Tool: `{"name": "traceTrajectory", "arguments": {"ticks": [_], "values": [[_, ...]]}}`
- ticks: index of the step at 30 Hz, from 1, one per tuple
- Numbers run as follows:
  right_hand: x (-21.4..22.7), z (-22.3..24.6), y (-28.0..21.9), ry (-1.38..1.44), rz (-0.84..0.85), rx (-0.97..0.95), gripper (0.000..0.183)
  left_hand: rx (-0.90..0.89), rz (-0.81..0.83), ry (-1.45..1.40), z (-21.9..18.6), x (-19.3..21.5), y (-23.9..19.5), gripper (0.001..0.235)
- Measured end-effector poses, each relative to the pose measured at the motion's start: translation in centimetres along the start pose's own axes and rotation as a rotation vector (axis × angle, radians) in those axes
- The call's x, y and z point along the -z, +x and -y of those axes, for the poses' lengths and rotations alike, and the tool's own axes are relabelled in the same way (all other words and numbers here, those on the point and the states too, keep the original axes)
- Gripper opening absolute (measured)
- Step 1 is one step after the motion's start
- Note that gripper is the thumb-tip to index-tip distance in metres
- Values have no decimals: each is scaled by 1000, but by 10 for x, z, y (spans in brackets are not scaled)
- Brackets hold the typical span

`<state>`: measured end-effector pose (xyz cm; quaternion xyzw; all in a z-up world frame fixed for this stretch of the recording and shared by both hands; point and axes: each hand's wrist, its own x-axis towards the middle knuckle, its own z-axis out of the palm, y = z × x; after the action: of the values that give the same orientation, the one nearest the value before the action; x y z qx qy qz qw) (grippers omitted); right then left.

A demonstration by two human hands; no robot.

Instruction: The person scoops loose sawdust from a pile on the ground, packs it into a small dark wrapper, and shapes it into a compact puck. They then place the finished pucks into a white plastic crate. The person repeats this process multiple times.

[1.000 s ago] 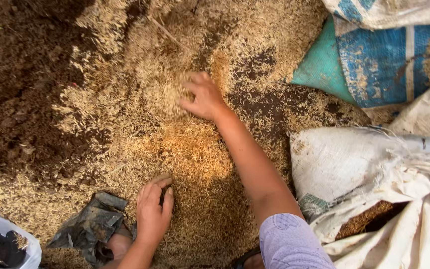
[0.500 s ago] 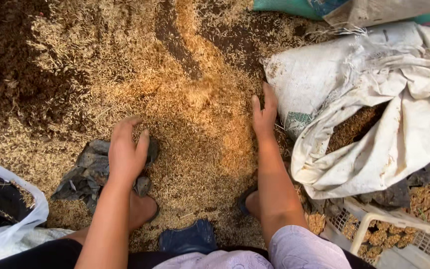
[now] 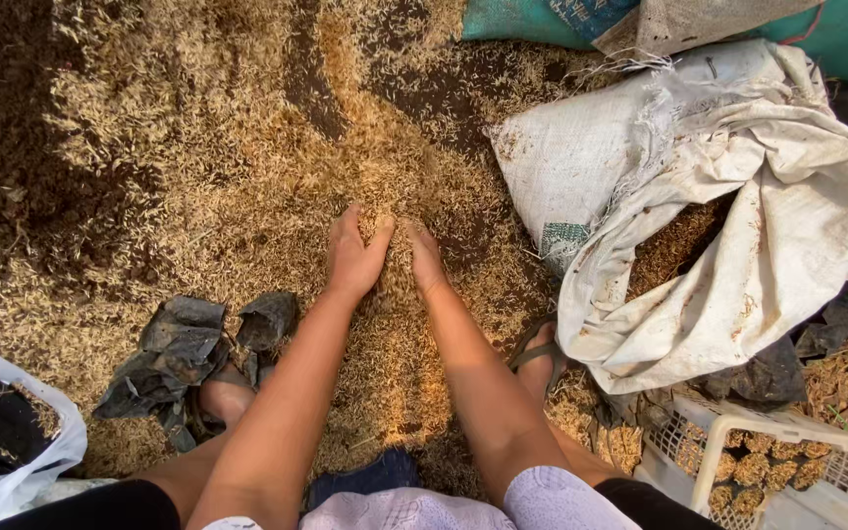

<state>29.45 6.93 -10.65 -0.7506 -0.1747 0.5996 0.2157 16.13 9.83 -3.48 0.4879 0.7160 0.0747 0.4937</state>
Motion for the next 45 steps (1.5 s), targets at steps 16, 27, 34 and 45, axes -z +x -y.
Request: {"name": "traceTrajectory", "arguments": {"ticks": [16,27,34,45], "values": [[72,122,111,-539,-117,554,75,-131,-211,456,20,70,147,82],[18,36,81,-204,-1,534,71,-272,108,142,-12,22,102,98],[56,35,33,-204,-143,534,40,-69,326,74,-52,25,73,99],[64,86,48,-769,67,539,64,-214,-202,308,6,71,169,78]]}}
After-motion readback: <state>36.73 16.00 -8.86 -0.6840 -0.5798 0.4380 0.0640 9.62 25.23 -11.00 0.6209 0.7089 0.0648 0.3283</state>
